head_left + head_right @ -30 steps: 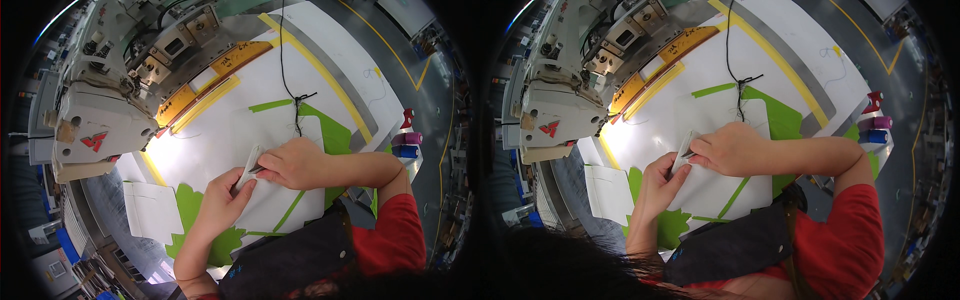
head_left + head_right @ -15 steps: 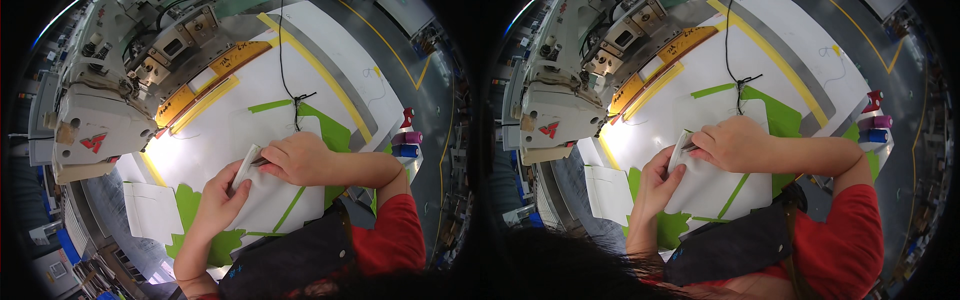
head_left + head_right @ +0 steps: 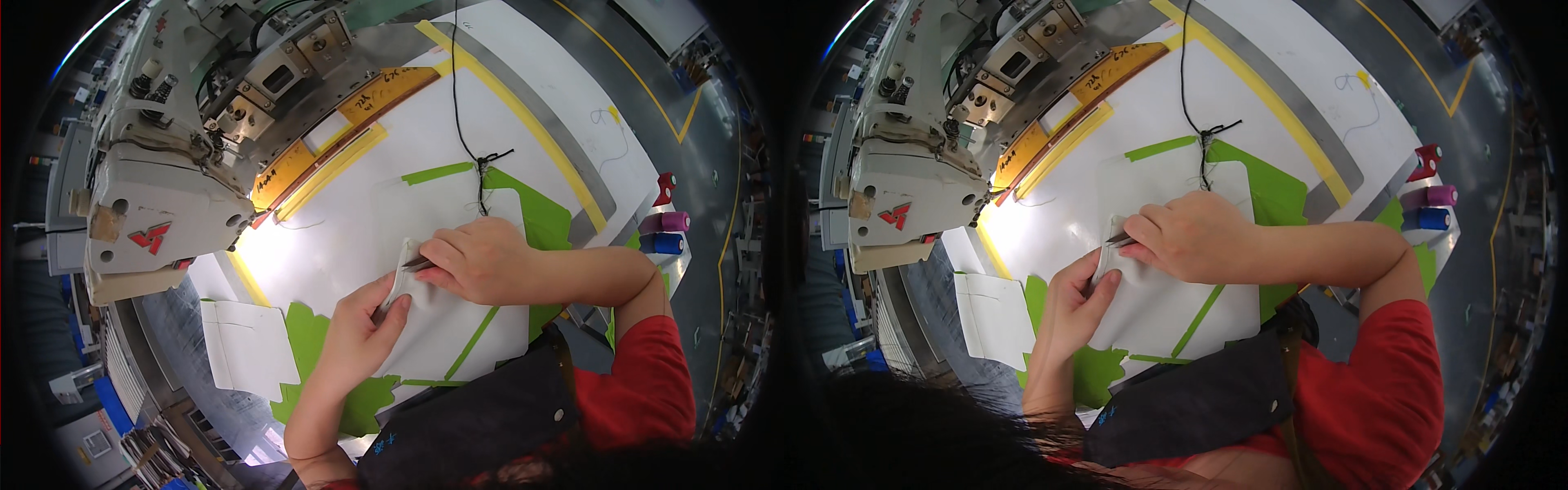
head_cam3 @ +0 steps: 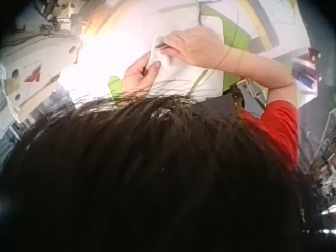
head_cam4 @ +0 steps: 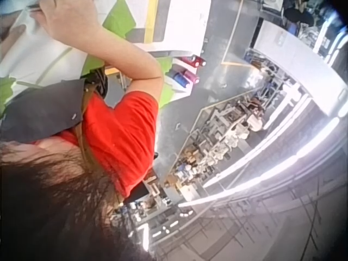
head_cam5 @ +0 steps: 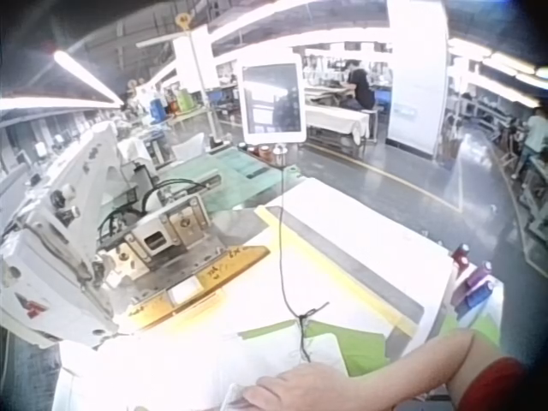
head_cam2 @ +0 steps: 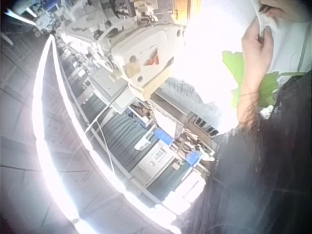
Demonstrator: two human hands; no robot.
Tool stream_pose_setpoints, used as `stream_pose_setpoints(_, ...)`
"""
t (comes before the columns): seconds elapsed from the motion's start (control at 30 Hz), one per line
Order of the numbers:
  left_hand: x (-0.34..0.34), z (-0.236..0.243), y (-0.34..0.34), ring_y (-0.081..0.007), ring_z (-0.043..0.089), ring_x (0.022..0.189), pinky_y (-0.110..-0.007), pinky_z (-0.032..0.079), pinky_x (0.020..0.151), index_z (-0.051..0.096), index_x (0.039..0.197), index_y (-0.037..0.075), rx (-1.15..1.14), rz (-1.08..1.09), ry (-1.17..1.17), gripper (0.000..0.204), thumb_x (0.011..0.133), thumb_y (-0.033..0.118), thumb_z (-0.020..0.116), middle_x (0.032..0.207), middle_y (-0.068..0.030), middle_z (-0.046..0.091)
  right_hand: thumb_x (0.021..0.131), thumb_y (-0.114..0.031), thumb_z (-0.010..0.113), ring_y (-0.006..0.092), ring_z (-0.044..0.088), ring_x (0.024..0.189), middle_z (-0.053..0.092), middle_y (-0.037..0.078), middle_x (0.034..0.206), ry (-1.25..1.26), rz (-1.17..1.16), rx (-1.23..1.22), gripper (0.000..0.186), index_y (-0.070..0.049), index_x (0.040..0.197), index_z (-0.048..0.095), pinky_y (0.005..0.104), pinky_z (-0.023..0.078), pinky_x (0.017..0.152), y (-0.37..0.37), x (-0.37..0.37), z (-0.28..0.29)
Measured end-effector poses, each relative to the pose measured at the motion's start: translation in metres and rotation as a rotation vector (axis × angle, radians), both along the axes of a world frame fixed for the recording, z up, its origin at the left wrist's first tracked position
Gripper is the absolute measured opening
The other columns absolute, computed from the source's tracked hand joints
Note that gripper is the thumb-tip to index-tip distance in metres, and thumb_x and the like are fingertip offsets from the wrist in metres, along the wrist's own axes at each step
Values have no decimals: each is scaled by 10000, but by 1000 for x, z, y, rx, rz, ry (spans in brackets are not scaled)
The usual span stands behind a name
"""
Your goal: Trimming leather pieces and sewing them together using an industrial sewing machine.
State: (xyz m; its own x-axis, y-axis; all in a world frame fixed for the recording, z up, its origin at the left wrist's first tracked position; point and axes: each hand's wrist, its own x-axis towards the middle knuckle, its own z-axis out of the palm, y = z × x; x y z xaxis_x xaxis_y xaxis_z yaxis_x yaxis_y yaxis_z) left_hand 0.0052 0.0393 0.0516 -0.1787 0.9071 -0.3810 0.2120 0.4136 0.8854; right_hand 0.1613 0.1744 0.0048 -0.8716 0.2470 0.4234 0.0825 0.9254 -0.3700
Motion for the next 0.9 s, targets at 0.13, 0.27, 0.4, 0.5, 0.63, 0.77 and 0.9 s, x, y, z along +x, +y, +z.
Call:
stream_pose_setpoints(0.13, 0, -2, 0, -62, 398, 556, -224, 343, 508, 603, 1121, 16, 29, -22, 87, 256, 873, 53, 550, 699, -29, 525, 801, -266, 667, 185, 551, 532, 518, 18, 689, 61, 10, -60, 237, -92, 878, 526, 323, 399, 446, -1, -3, -3)
stream_pose_setpoints(0.27, 2, -2, 0, -89, 436, 578, -235, 371, 521, 612, 1101, 16, 56, -29, 130, 235, 878, 72, 562, 747, -54, 541, 809, -269, 662, 184, 549, 530, 518, 16, 681, 14, 27, -43, 225, -97, 863, 528, 323, 397, 444, -2, -2, -2)
stream_pose_setpoints(0.4, 2, -11, 1, -109, 481, 633, -233, 403, 545, 627, 1075, 24, 247, -17, 170, 214, 882, 106, 585, 772, -52, 518, 801, -267, 671, 186, 550, 526, 521, 15, 684, 25, 54, -24, 228, -98, 857, 530, 320, 399, 447, -2, -1, 4)
stream_pose_setpoints(0.5, 3, -10, 1, -109, 493, 654, -226, 413, 554, 633, 1067, 29, 228, 50, 146, 208, 883, 115, 589, 758, -44, 498, 814, -280, 653, 194, 547, 499, 511, 23, 652, 67, 30, -38, 229, -93, 840, 524, 327, 406, 435, 0, -2, 2)
stream_pose_setpoints(0.63, 3, -7, 1, -103, 489, 659, -219, 418, 560, 636, 1067, 31, 201, 71, 140, 209, 883, 117, 589, 742, -34, 486, 825, -297, 634, 196, 542, 477, 493, 34, 624, 80, 9, 10, 240, -88, 824, 516, 328, 411, 433, 1, -2, 3)
stream_pose_setpoints(0.77, 3, -7, 1, -102, 486, 663, -218, 420, 558, 637, 1072, 34, 195, 63, 124, 213, 882, 119, 591, 735, -32, 477, 788, -257, 678, 182, 555, 539, 518, 19, 692, 11, 19, 7, 249, -93, 883, 517, 316, 405, 461, 1, 1, 4)
stream_pose_setpoints(0.9, 2, -8, 1, -103, 470, 660, -218, 421, 556, 636, 1085, 36, 196, 52, 129, 222, 885, 121, 587, 731, -31, 461, 791, -265, 675, 178, 554, 540, 516, 19, 693, -4, 14, 15, 252, -91, 883, 517, 315, 402, 464, 1, 1, 4)
